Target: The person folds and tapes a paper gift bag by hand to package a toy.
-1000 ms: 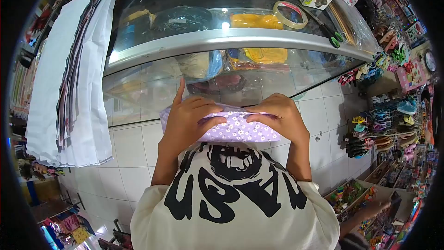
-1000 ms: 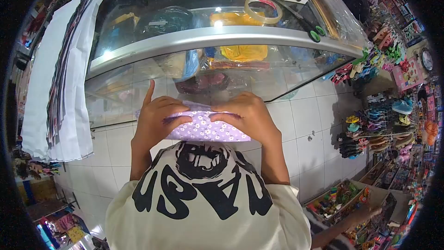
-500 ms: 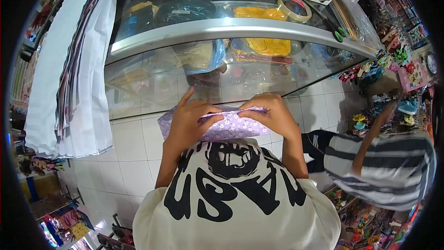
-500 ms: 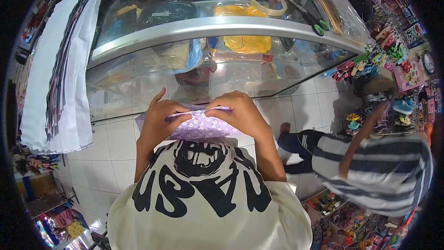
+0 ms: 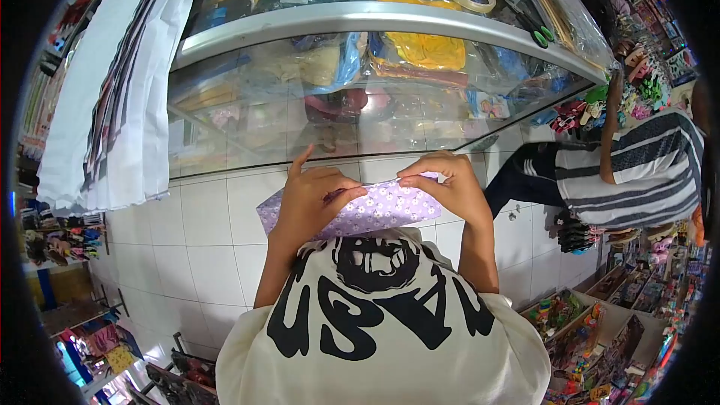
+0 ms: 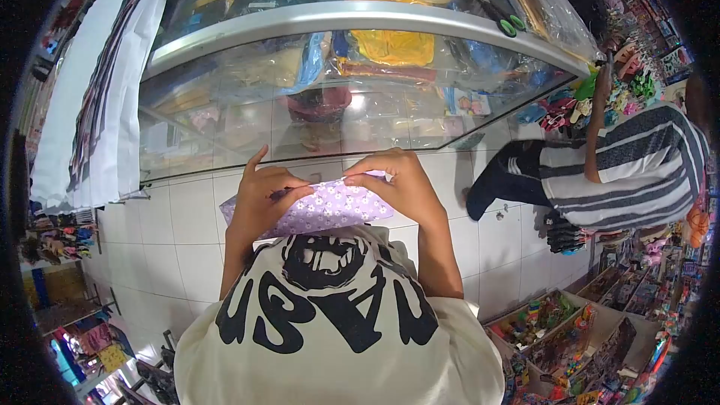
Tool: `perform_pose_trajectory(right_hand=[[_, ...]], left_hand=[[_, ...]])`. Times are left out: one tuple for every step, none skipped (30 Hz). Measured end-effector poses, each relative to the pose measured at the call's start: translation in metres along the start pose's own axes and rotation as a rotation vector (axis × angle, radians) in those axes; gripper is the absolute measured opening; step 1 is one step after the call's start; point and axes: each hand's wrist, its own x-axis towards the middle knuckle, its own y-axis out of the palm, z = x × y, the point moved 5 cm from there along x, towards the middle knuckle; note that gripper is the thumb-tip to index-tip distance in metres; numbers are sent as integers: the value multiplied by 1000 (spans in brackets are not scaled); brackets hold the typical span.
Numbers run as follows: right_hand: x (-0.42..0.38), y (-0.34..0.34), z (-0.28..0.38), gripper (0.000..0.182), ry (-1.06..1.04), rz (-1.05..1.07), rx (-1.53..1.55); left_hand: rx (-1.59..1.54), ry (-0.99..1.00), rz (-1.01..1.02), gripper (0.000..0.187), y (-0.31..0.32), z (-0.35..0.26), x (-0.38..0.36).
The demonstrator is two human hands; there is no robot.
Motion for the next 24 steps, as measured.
perform_pose_trajectory(right_hand=[[-5, 0, -2, 12, 11, -4, 16], [-10, 0, -3, 12, 23, -10, 33], [-15, 0, -1, 11, 24, -23, 31], [-20, 2, -4, 10, 58, -34, 61], [-25, 3, -6, 10, 92, -46, 90], [-30, 4, -8, 10, 125, -59, 119], [-33, 5, -8, 11, 123, -66, 117], [-37, 6, -8, 12, 122, -73, 115], [-41, 7, -8, 13, 121, -80, 113], [-45, 8, -8, 14, 151, -75, 129], [-48, 7, -6, 16, 179, -71, 146], [-51, 7, -5, 17, 208, -68, 163], [-55, 5, -7, 18, 201, -90, 184], [-60, 0, -11, 19, 194, -111, 204], [-64, -4, -14, 20, 186, -133, 224], [-67, -4, -15, 19, 191, -140, 214], [-70, -4, -17, 18, 194, -147, 204], [-73, -4, -18, 17, 197, -153, 194], [-75, -4, -18, 18, 179, -156, 184], [-75, -4, -18, 19, 161, -158, 173], [-76, -4, -17, 20, 141, -160, 164], [-77, -5, -14, 20, 119, -177, 120], [-78, -6, -11, 20, 98, -194, 77], [-79, -7, -9, 20, 77, -212, 34]], left_hand=[[-5, -8, 7, 7, 2, -3, -3], [4, -13, 6, 7, 4, -6, -7], [13, -17, 5, 7, 6, -9, -9], [22, -20, 4, 7, 9, -12, -12], [22, -20, -9, 6, 12, -14, -14], [22, -20, -22, 6, 15, -16, -16], [22, -20, -34, 6, 19, -19, -17], [1, -16, -59, 6, 22, -24, -17], [-20, -13, -84, 7, 27, -30, -16], [-42, -9, -109, 7, 30, -34, -16], [-43, 8, -78, 8, 35, -34, -18], [-43, 26, -46, 9, 40, -31, -20], [-43, 45, -13, 10, 44, -30, -21], [-48, 40, -13, 10, 45, -31, -23], [-52, 36, -15, 11, 46, -32, -25], [-56, 32, -17, 13, 48, -33, -26], [-77, 6, 1, 12, 49, -36, -25], [-98, -19, 17, 11, 50, -40, -23], [-118, -46, 33, 11, 52, -43, -22], [-103, -21, 36, 10, 54, -45, -21], [-86, 5, 39, 10, 58, -44, -19], [-69, 30, 42, 10, 61, -44, -18], [-66, 28, 35, 10, 62, -44, -18], [-63, 26, 28, 10, 62, -44, -18]])
